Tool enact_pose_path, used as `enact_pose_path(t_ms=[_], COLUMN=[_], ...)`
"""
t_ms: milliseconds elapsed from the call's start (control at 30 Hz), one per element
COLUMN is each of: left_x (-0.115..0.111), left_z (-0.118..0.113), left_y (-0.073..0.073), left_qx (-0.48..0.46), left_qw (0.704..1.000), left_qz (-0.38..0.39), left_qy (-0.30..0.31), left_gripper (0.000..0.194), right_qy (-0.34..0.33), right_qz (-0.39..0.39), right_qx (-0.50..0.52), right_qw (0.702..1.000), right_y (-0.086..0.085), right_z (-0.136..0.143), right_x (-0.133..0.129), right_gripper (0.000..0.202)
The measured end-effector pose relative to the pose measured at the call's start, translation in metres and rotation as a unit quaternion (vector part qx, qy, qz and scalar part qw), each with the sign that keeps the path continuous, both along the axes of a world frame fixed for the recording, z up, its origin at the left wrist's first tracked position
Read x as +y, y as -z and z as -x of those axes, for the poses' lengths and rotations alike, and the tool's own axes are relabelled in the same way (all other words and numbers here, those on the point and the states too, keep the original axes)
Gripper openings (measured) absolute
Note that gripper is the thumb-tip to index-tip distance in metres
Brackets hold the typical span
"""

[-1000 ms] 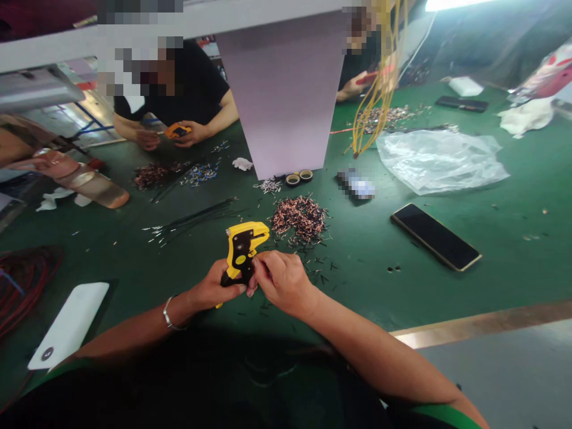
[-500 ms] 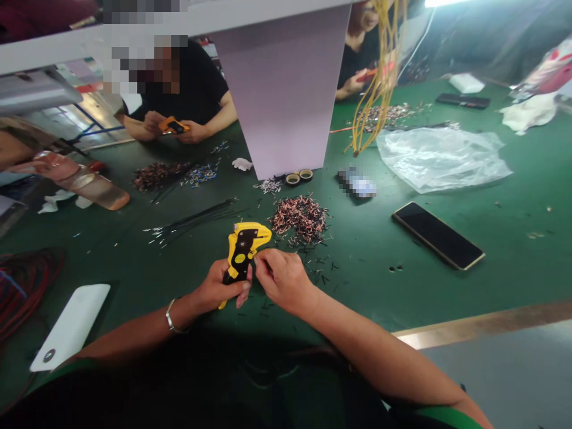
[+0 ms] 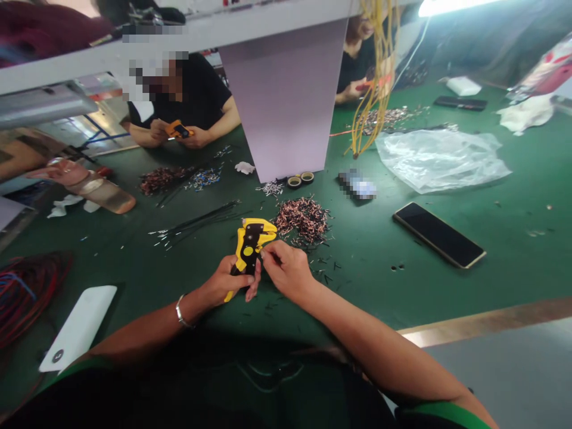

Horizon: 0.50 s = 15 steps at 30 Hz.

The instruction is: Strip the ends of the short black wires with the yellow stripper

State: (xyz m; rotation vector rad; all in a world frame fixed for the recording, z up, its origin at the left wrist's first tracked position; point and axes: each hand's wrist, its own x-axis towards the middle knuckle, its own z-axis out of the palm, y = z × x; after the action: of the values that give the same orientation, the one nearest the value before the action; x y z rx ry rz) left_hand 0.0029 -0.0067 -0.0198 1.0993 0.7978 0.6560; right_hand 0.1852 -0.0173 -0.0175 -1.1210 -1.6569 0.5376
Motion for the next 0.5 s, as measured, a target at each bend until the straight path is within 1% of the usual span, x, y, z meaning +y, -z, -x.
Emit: enact_pose_path(t_ms=[100, 167, 233, 367, 500], left_x=[0.003, 0.005, 0.007, 0.012, 0.014], left_z=[0.0, 0.001, 0.003, 0.007, 0.01], left_y=[-0.004, -0.006, -0.008, -0.009, -0.01], left_qx=[-0.064, -0.113, -0.152, -0.177, -0.171], left_qw=[0.997, 0.989, 0.981, 0.974, 0.975], left_qz=[0.024, 0.052, 0.075, 0.085, 0.077], left_qy=[0.043, 0.076, 0.096, 0.114, 0.122], left_gripper=[0.031, 0.036, 0.042, 0.052, 0.057], right_qy=[-0.003, 0.001, 0.008, 0.023, 0.036], right_qz=[0.025, 0.039, 0.049, 0.052, 0.038], right_qx=[0.028, 0.038, 0.042, 0.036, 0.029], right_qw=[0.999, 0.999, 0.998, 0.998, 0.998], right_y=[0.0, -0.001, -0.004, -0.01, -0.013], right_z=[0.0, -0.001, -0.002, -0.004, -0.005], right_x=[0.0, 0.0, -0.001, -0.003, -0.005], right_gripper=[0.016, 0.016, 0.015, 0.015, 0.015])
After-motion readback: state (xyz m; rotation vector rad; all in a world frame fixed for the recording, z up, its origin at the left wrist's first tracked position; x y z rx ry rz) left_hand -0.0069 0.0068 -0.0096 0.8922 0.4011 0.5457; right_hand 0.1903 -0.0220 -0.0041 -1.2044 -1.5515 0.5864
